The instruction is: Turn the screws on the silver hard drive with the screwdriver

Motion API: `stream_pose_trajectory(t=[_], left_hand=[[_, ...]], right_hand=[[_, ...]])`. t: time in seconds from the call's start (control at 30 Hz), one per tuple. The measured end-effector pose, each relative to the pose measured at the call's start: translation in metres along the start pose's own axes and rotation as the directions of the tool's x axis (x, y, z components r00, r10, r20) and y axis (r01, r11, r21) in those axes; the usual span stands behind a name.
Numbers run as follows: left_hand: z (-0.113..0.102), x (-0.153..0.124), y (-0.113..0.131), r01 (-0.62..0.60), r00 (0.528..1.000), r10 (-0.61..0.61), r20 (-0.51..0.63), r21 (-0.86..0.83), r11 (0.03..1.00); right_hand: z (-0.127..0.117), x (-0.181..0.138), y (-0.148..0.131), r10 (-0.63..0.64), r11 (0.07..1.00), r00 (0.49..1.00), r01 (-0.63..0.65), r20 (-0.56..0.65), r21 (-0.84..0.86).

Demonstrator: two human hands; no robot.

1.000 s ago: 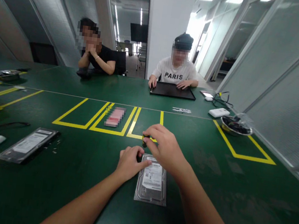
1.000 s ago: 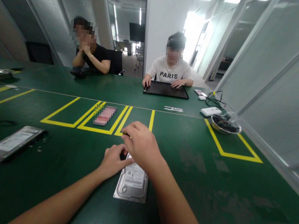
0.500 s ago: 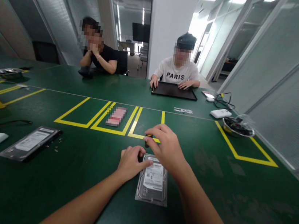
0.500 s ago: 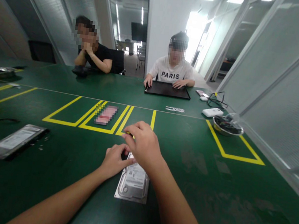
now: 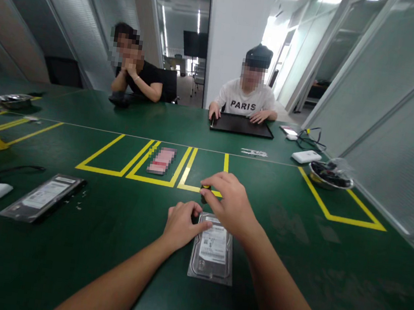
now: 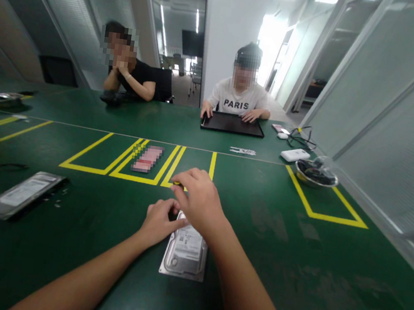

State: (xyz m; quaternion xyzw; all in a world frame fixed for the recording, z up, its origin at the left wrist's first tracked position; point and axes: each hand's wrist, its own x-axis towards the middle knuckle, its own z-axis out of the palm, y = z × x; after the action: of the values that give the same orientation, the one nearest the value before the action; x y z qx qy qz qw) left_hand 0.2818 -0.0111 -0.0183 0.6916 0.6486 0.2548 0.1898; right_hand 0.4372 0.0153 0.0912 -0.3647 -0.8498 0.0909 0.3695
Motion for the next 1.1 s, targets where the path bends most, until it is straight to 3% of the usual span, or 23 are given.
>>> stream_pose_trajectory(t=[0.4, 0.67, 0.9, 1.1], left_hand=[[0.0, -0.001, 0.0, 0.03, 1.0, -0.03, 0.001, 0.011, 0.999], [-0.001, 0.0, 0.002, 0.042, 0.999, -0.042, 0.006, 0.019, 0.999], [-0.001, 0.0, 0.002, 0.05, 0.999, -0.05, 0.001, 0.03, 0.998], [0.0, 0.0, 0.0, 0.034, 0.999, -0.034, -0.013, 0.013, 0.999]], right_hand=[[-0.006, 0.0, 0.002, -0.115, 0.993, 0.993, 0.115, -0.007, 0.037], [-0.006, 0.001, 0.0, 0.009, 1.0, 1.0, -0.009, 0.007, 0.007], [-0.01, 0.0, -0.002, -0.081, 0.996, 0.995, 0.079, 0.052, 0.038], [-0.008, 0.0, -0.003, 0.039, 0.998, 0.995, -0.035, 0.09, -0.051]])
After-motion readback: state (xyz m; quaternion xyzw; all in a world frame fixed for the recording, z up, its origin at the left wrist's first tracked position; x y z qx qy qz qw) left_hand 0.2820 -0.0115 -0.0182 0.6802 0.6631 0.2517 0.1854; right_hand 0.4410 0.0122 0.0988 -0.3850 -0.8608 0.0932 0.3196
